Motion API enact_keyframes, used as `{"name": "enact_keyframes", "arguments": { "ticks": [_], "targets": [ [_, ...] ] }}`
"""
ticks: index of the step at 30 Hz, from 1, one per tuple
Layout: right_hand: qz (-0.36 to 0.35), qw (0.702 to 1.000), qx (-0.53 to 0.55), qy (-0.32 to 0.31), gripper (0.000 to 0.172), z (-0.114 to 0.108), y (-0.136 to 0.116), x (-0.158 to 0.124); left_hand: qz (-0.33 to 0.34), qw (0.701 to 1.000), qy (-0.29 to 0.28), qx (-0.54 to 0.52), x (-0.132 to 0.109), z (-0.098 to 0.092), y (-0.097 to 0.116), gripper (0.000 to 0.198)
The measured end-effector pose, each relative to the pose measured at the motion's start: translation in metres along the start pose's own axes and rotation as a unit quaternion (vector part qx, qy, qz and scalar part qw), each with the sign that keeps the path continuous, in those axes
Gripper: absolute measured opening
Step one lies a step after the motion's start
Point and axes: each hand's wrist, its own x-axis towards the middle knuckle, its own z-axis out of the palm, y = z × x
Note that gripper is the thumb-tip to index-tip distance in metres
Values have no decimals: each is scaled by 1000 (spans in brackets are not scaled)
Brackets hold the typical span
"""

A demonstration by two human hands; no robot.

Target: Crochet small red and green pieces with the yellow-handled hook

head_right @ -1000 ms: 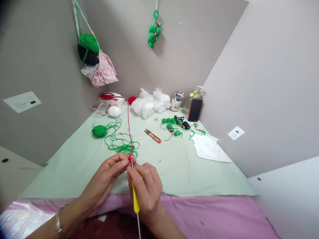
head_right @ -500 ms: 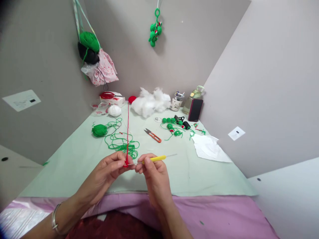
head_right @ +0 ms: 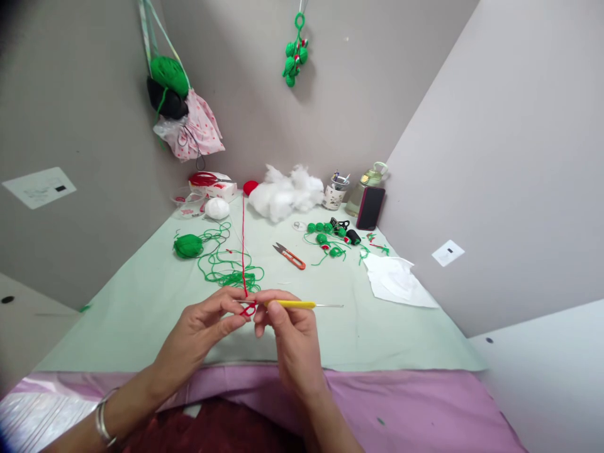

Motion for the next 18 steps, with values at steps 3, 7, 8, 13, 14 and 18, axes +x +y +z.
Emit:
{"name": "enact_keyframes", "arguments": {
  "ticks": [3, 7, 8, 13, 14, 18],
  "targets": [
    [15, 1000, 22, 10, 19, 2, -4, 2, 5, 999, -20, 49, 2, -11, -4, 20],
    [9, 1000, 21, 3, 19, 3, -7, 2, 2, 999, 35, 4, 3, -21, -4, 38],
    [6, 1000, 19, -1, 18, 3, -6, 2, -3, 998, 45, -39, 3, -21, -2, 40],
    [-20, 999, 10, -31, 17, 4, -2, 1, -46, 961, -41, -269, 11, -2, 23, 52],
    [-31, 999, 6, -41, 17, 5, -2, 1, -53, 951, -51, -300, 15, 3, 29, 54],
    [-73, 994, -14, -77, 16, 5, -3, -3, 24, 936, -6, -352, 35, 16, 42, 62]
  ]
}}
